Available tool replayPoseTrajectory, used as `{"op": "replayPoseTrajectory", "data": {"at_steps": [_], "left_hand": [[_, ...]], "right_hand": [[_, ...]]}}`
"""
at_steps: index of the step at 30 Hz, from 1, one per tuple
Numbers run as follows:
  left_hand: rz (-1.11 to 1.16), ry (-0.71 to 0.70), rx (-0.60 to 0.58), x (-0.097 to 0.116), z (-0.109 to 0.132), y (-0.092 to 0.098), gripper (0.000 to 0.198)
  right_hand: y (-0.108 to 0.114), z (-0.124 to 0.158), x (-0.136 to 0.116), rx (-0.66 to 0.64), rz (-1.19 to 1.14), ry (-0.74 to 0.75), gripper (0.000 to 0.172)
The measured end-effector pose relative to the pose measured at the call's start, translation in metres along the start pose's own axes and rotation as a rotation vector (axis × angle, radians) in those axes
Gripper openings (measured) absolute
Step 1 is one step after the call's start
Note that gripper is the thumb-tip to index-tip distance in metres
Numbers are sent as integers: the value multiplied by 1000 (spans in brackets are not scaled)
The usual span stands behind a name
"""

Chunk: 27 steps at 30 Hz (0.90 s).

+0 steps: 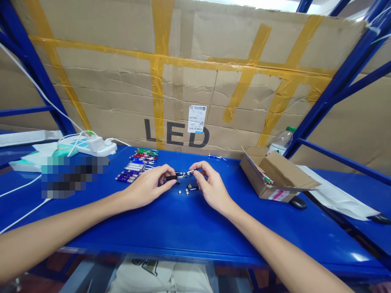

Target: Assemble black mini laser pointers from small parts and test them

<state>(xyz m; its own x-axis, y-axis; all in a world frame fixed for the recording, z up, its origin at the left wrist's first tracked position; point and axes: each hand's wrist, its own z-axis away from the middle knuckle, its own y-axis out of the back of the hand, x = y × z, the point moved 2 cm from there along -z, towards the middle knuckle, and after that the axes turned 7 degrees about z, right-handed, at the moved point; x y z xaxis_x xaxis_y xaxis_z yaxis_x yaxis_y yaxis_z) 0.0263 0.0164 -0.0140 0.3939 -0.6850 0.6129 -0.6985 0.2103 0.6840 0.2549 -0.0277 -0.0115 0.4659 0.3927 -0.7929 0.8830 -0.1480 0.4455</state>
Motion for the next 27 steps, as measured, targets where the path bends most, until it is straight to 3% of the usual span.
{"op": "replayPoseTrajectory", "data": {"at_steps": [11,18,27], "left_hand": [[-74,-37,-28,5,0,2,34],[-85,-41,-106,9,-1,4,49],[-121,-113,-132,11,3,3,27]], "right_hand": [[0,-1,-1,6,-1,-29,35],[1,-2,0,21,33,-60,53],[2,-1,-1,-17,96,-45,59]]}}
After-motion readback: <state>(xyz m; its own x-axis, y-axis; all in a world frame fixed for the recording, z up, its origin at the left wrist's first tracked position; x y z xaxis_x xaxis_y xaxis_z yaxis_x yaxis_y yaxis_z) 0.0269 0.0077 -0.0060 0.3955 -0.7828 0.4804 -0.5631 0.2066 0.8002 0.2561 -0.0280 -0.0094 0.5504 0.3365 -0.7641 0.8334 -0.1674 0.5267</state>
